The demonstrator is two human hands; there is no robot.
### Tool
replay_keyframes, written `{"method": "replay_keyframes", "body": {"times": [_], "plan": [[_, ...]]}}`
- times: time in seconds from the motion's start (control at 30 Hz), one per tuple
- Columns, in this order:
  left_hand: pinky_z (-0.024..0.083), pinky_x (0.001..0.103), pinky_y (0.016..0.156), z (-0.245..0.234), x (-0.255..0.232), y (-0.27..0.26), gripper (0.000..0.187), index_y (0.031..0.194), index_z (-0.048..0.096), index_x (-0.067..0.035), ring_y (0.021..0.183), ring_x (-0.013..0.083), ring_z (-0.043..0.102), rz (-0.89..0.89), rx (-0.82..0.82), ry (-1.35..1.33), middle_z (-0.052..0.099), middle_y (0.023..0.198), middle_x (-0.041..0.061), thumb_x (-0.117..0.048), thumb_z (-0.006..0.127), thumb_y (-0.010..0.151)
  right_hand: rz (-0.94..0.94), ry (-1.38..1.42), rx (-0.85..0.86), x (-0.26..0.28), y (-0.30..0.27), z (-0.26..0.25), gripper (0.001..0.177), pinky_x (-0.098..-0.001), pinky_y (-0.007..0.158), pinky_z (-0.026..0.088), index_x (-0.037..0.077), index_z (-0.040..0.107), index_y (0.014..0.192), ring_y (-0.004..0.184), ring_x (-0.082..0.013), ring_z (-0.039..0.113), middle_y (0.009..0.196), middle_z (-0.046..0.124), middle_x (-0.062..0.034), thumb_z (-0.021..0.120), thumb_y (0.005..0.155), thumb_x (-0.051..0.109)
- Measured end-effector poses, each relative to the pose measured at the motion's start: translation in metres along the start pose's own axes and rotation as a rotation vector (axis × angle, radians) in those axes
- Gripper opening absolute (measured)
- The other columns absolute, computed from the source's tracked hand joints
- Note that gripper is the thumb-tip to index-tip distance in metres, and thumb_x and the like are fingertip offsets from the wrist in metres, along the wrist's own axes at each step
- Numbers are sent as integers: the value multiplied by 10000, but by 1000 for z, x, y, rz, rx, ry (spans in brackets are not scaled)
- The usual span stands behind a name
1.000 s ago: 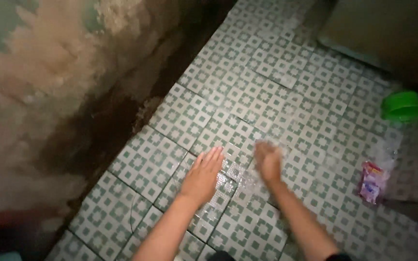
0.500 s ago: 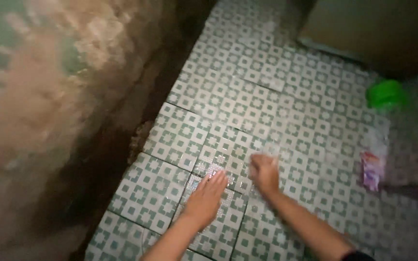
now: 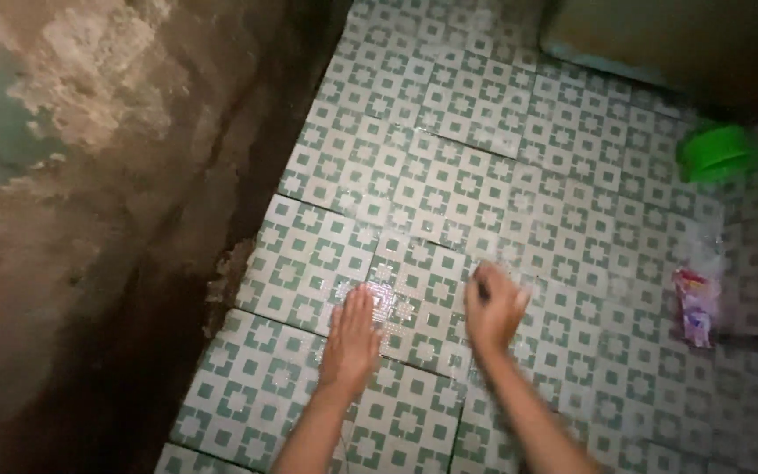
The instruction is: Scrubbing floor tiles and wall corners with a brush and rinsing with water from a bucket.
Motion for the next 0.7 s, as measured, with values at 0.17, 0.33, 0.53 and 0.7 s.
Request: {"method": "replay_keyframes", "body": {"times": [0.17, 0.33, 0.53, 0.7], "plan": [[-2, 381, 1314, 40, 27, -12, 747, 1656, 19, -63, 1601, 202, 12, 44, -634, 653, 13, 1734, 102, -523, 122, 1076, -229, 29, 428, -47, -111, -28, 371, -422, 850, 592, 218, 701, 1253, 1029, -257, 669, 1268, 724, -28, 682, 901, 334], [3, 392, 1314, 53, 30, -21, 717, 1650, 38, -70, 1607, 203, 21, 64, -594, 624, 13, 1744, 101, -498, 118, 1081, -12, 56, 133, -35, 35, 28, 136, -377, 863, 456, 174, 700, 1028, 987, -217, 607, 1095, 675, -39, 600, 951, 227], [26, 446, 1266, 56, 25, -34, 692, 1647, 56, -75, 1584, 239, 55, -36, -317, 33, 42, 1725, 107, -447, 217, 1085, -210, 694, 431, 23, -77, -23, 51, -266, 591, 475, 92, 663, 935, 676, -191, 618, 870, 669, -11, 658, 974, 123], [25, 395, 1303, 76, 46, -68, 757, 1657, 32, -61, 1608, 207, 29, -185, -561, 668, 21, 1747, 103, -554, 75, 1085, 243, 350, 801, -17, -32, -11, 373, -258, 591, 659, 151, 715, 807, 645, -136, 689, 710, 698, 14, 538, 963, 440]]}}
Point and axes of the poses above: each hand's wrist, its own y-axis towards the middle knuckle, its own z-axis out of the palm, x = y × z, the point moved 1 cm from there along y, towards the middle knuckle
